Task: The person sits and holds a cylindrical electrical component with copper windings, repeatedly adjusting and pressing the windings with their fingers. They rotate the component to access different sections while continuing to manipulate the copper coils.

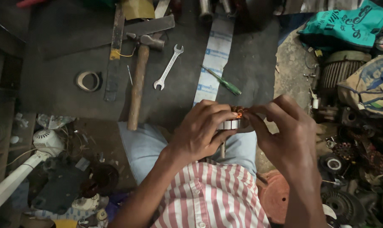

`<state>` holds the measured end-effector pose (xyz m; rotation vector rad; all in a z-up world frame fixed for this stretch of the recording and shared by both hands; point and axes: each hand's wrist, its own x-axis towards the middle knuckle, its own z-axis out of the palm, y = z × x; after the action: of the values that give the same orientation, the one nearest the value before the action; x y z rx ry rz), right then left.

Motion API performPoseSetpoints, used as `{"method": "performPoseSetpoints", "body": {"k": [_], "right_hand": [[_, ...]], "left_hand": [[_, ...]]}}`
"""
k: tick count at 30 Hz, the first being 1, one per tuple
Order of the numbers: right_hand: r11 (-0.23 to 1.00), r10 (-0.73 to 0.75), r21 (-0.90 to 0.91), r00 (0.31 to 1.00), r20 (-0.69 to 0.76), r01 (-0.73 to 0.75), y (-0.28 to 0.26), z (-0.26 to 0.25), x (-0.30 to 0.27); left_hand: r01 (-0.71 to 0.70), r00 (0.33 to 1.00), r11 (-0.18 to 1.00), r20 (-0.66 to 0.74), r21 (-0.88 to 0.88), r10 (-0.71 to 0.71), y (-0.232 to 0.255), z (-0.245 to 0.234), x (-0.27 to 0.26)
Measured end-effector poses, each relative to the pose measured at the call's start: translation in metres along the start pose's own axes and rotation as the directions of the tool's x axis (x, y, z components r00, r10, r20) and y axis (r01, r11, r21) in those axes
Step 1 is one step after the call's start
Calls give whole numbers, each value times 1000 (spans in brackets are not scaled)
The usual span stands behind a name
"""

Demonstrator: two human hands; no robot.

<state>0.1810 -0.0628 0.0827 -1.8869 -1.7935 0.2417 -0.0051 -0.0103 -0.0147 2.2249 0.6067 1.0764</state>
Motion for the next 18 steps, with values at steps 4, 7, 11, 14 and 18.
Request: {"method": "performPoseSetpoints", "body": {"k": [4, 7, 11, 14, 18], "right_hand": [[995, -9, -94, 997, 72, 15, 1, 0, 10], [993, -5, -114, 996, 87, 15, 3, 4, 14], [998, -33, -54, 997, 70, 37, 3, 14, 18], [999, -33, 4, 999, 27, 33, 2, 20, 20], [996, -81, 27, 995, -62, 83, 1, 24, 23]], "left_hand": [[8, 1000, 1000, 20, -27, -7, 0, 1, -2], [42, 999, 998, 24, -53, -41, 2, 3, -4], [118, 993, 989, -14, -88, -120, 6, 0, -6], [316, 947, 925, 15, -210, -320, 10, -3, -2], [470, 877, 772, 127, -428, -464, 10, -9, 7]]}}
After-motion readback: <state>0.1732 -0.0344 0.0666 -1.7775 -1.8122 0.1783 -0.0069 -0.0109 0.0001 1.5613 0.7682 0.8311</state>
